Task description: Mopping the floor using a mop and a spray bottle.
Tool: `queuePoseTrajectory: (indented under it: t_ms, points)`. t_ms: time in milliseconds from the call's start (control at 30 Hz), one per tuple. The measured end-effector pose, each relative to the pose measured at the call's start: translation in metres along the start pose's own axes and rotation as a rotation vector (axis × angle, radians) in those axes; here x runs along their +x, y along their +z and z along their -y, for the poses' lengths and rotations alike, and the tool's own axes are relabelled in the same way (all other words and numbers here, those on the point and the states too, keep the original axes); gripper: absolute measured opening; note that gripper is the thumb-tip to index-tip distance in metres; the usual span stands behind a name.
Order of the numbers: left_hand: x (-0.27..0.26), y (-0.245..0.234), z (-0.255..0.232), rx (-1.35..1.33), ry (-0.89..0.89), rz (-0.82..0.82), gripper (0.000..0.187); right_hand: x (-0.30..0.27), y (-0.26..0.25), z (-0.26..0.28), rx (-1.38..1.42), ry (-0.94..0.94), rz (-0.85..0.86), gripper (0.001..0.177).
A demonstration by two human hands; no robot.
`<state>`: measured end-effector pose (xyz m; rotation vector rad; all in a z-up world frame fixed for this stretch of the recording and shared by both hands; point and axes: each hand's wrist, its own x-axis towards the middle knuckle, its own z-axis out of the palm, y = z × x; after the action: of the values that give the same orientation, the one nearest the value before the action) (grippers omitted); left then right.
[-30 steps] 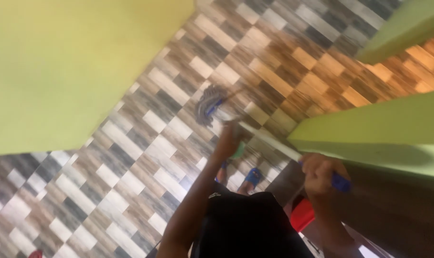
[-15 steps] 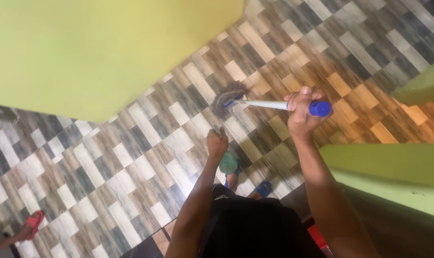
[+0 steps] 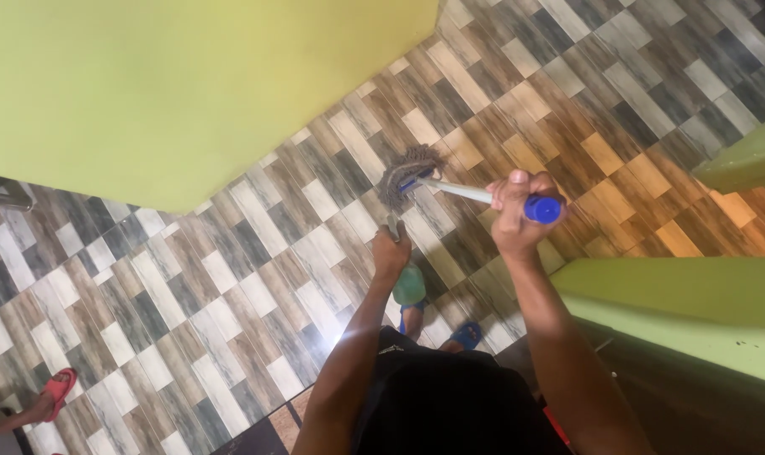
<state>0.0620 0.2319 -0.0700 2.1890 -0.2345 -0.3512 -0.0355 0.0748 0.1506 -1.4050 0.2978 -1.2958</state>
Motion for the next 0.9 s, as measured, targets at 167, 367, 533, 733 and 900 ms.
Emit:
queuePoseTrajectory:
  t_ms: [167, 367, 533, 733, 900]
  points:
    - [0.001, 0.007, 0.007, 0.025, 0.021, -0.003, 0.046, -0.004, -0.005, 0.005, -0.014, 0.002, -0.003, 0.033]
    - [0.0, 0.008, 0.008, 0.036, 0.01, -0.049, 0.042, -0.007, -0.008, 0.008, -0.018, 0.009, 0.01, 0.032]
    - [-0.002, 0.013, 0.025, 0.049, -0.028, -0.105, 0.04, -0.006, -0.018, 0.009, -0.049, 0.004, 0.011, 0.034]
    - [-0.011, 0.007, 0.017, 0.021, -0.115, -0.092, 0.039, -0.005, -0.021, 0.008, -0.056, 0.015, 0.031, 0.035]
    - [-0.017, 0.002, 0.013, -0.014, -0.093, -0.153, 0.037, -0.011, -0.019, 0.009, -0.023, 0.031, 0.041, 0.032]
